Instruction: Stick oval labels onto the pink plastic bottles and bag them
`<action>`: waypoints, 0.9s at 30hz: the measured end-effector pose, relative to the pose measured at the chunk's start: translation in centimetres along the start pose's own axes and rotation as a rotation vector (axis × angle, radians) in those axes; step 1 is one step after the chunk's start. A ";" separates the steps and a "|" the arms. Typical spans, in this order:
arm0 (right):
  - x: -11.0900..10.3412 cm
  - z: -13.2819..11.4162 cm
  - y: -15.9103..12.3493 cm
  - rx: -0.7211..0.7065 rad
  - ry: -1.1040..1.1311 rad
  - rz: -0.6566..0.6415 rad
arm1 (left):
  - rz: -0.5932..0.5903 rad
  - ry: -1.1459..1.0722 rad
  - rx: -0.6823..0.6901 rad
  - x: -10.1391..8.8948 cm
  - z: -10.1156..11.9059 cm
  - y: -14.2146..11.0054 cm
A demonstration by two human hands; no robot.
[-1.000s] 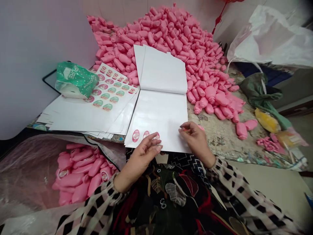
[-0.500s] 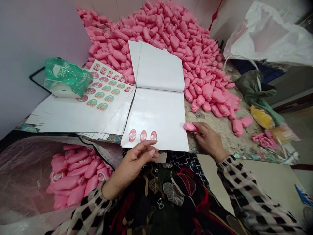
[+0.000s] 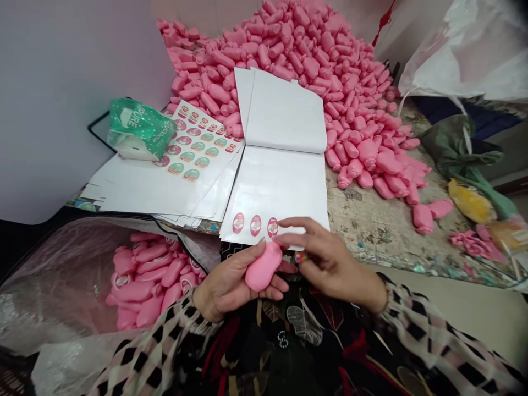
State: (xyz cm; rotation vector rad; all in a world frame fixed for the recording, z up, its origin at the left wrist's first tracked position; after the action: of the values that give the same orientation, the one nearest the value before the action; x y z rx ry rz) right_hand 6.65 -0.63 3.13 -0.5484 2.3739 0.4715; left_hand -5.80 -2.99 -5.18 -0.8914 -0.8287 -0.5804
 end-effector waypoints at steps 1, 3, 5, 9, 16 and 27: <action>-0.4 0.7 0.2 0.057 0.029 0.063 | 0.019 0.026 0.028 -0.3 0.1 -0.4; -1.0 2.7 0.3 0.190 -0.003 0.169 | 0.081 0.087 0.112 -0.9 0.6 -1.3; -0.7 4.6 0.5 0.290 -0.110 0.187 | 0.193 0.191 0.220 -1.3 1.5 -2.1; 0.9 5.9 1.3 0.320 -0.337 0.161 | 0.524 0.787 0.536 -1.2 4.6 -3.6; 2.1 5.1 2.3 0.301 -0.600 0.165 | 0.680 1.968 0.750 1.2 6.2 -2.0; 1.7 5.5 3.2 0.255 -0.589 0.081 | 0.711 2.126 0.603 1.0 7.6 -0.2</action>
State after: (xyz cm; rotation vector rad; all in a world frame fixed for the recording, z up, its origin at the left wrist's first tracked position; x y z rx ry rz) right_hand 6.66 4.21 -1.41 -0.1621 1.8526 0.3035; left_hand -8.29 3.29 -1.48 0.2984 1.1871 -0.3054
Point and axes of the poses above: each hand's wrist, its own y-axis towards the middle knuckle, its own x-axis out of the palm, z = x × y, the point moved 6 cm from there along y, towards the middle knuckle, and after that the axes turned 3 degrees about z, right-handed, at the moved point
